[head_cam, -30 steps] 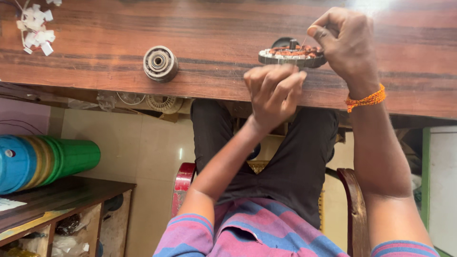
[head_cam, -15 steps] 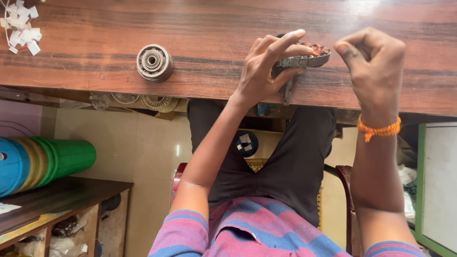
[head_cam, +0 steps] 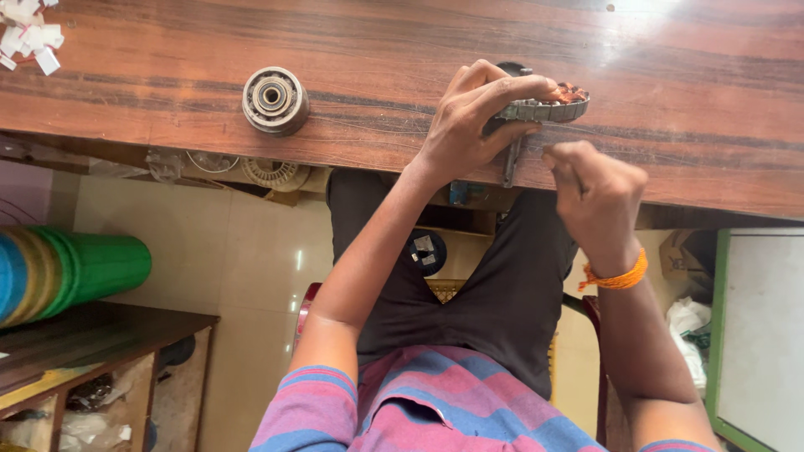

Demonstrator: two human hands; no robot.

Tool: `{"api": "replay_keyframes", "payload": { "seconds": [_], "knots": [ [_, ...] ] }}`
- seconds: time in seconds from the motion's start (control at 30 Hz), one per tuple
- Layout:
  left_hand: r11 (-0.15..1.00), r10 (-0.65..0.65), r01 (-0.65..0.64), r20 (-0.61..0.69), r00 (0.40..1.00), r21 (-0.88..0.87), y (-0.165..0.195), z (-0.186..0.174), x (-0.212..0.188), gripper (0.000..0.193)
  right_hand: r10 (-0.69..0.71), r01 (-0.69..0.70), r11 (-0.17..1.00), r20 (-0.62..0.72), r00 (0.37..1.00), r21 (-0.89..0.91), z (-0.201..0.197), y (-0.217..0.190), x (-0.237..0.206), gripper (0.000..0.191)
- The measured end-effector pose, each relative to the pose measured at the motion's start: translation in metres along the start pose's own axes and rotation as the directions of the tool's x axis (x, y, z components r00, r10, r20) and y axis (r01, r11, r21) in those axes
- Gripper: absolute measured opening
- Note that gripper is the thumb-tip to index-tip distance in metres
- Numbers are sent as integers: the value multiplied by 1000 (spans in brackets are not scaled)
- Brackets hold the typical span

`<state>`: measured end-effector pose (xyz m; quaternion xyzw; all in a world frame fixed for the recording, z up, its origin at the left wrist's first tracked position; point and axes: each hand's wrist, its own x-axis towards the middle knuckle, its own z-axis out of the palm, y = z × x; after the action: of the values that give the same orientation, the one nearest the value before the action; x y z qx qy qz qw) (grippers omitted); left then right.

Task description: The person sits at a wooden workbench working on a small electric motor armature, pressing and adjusting copper wire coils seated in the armature slots by hand while turning the armature to reach different sides.

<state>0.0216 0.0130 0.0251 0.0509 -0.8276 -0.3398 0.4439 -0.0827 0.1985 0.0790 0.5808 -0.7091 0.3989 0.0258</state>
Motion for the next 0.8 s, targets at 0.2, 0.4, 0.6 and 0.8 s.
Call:
{"api": "replay_keyframes", "payload": {
  "seconds": [0.2,0.4,0.6,0.8],
  "knots": [
    [821,390,-367,41,920,437,18,-8,-10,25,-88,89,996,7,996,-10,4,6,-9,9],
    [794,429,-378,2,903,476,22,-3,-10,10,-80,81,997,94,992,-7,-26,-3,3,4],
    [978,145,-93,-283,948,189,38,13,-15,16,-118,121,991,67,991,-50,-32,-5,41,7],
    [991,-127,135,-441,888,-13,49,30,-17,14,-63,61,998,129,990,16,-11,6,82,4]
  ]
}}
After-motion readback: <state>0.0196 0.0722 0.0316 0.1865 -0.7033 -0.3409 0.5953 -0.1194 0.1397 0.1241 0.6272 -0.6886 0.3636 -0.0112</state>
